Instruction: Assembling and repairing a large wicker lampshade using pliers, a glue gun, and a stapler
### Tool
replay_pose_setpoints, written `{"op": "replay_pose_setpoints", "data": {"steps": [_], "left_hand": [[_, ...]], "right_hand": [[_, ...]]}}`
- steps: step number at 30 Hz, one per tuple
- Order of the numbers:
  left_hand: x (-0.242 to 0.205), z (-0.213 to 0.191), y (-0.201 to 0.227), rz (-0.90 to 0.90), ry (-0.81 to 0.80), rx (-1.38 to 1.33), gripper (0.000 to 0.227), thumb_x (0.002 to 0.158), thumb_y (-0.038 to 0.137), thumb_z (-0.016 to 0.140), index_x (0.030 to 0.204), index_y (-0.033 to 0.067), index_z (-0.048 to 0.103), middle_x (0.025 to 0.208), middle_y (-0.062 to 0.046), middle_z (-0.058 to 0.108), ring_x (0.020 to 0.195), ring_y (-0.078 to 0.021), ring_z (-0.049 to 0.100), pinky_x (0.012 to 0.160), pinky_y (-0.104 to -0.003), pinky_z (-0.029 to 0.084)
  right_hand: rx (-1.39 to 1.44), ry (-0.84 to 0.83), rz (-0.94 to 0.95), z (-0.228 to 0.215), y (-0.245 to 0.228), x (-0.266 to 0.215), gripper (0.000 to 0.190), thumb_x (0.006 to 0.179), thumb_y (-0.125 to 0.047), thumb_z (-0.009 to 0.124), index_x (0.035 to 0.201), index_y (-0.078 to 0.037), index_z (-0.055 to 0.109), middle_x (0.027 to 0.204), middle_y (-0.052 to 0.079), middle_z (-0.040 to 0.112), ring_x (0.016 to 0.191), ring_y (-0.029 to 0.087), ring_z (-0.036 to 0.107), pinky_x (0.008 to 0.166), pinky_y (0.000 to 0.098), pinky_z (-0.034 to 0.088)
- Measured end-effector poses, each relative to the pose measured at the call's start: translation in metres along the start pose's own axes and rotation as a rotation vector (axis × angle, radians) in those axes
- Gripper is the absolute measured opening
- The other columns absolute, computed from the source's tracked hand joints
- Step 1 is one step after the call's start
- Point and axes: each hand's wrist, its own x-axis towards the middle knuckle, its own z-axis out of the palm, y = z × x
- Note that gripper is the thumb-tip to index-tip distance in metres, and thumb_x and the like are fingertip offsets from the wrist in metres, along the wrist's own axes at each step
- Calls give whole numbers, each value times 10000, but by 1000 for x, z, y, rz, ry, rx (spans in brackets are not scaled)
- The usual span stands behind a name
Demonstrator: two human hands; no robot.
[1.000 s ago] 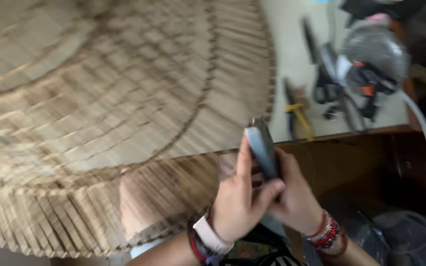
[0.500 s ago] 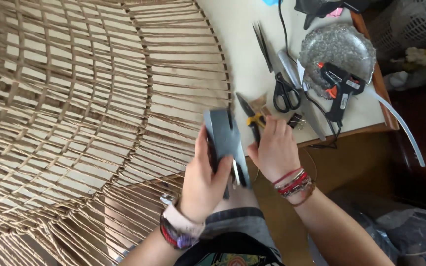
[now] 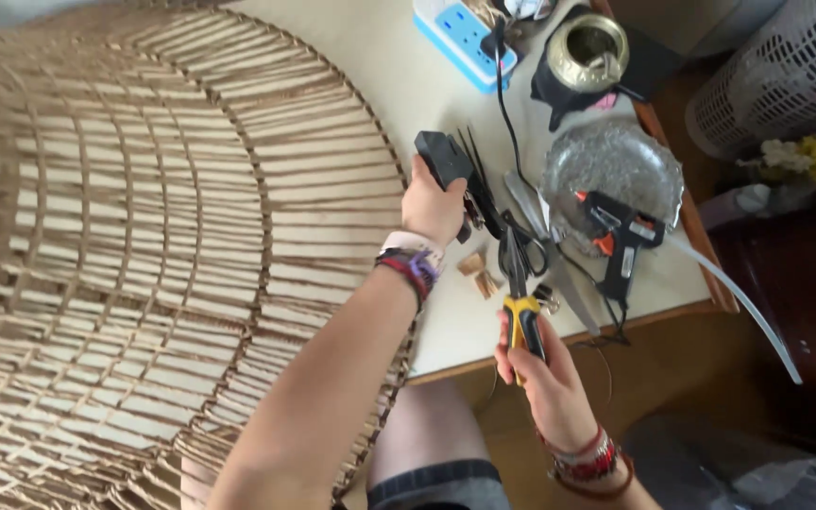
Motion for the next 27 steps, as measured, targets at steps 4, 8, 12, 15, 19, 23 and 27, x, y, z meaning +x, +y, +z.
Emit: {"op": "replay_pose_setpoints", "data": {"steps": [4, 8, 12, 15, 19, 23, 27], "left_hand": [[39, 26, -16, 96, 118, -38, 764, 827, 200, 595, 1531, 85, 321, 1315, -238, 525, 1214, -442, 536, 1062, -484, 459], [61, 54, -49, 312, 259, 118, 829, 755, 204, 656, 1495, -46, 378, 1351, -255, 548, 1305, -418, 460, 1137, -441, 383], [6, 31, -42, 393, 258, 42, 799, 720, 208, 652, 1464, 8, 439, 1297, -254, 574, 1265, -410, 514, 1120, -417, 416], [-105, -43, -5, 463, 181, -81, 762, 783, 142, 683, 1505, 60, 453, 1481, -182, 551, 1371, -342, 516, 1117, -458, 443], [-269, -186, 8, 799, 16, -180, 450, 955, 43, 450, 1400, -20, 468, 1383, -235, 561, 1294, -401, 560, 1174, -457, 443], [-365, -284, -55, 906, 225, -44, 203, 1049, 145, 533, 1167, 50, 668, 1250, -144, 619, 1143, -360, 668, 1039, -473, 527], [-411, -339, -137, 586, 625, 200, 180, 965, 210, 568, 1001, 123, 721, 1078, -91, 577, 1061, -276, 628, 913, -415, 491]], "right_hand": [[-30, -22, 9, 7, -12, -1, 239, 932, 43, 462, 1140, 57, 579, 1091, 174, 570, 716, 247, 448, 640, 370, 379], [110, -65, -61, 1, 8, 3, 206, 922, 102, 447, 1081, 34, 558, 1182, 213, 565, 746, 281, 486, 641, 384, 385], [-2, -39, -1, 12, 9, -8, 301, 894, 74, 481, 1170, 43, 596, 1191, 165, 630, 811, 282, 565, 668, 342, 345], [-42, 8, 38, 21, 8, -23, 475, 844, 135, 468, 1306, 116, 577, 1215, 199, 653, 911, 291, 581, 846, 371, 440], [-709, -249, -150, 25, 19, -43, 101, 813, -55, 613, 769, -105, 537, 815, 54, 662, 740, 161, 544, 708, 334, 442], [-985, -649, -266, 79, 15, -67, 324, 807, -10, 557, 1042, -130, 745, 1020, -15, 810, 1010, 135, 749, 1023, 286, 475], [-1066, -780, -161, 109, 43, -82, 448, 782, 56, 531, 1121, -130, 756, 1102, -44, 855, 1155, 115, 761, 1121, 280, 418]]}}
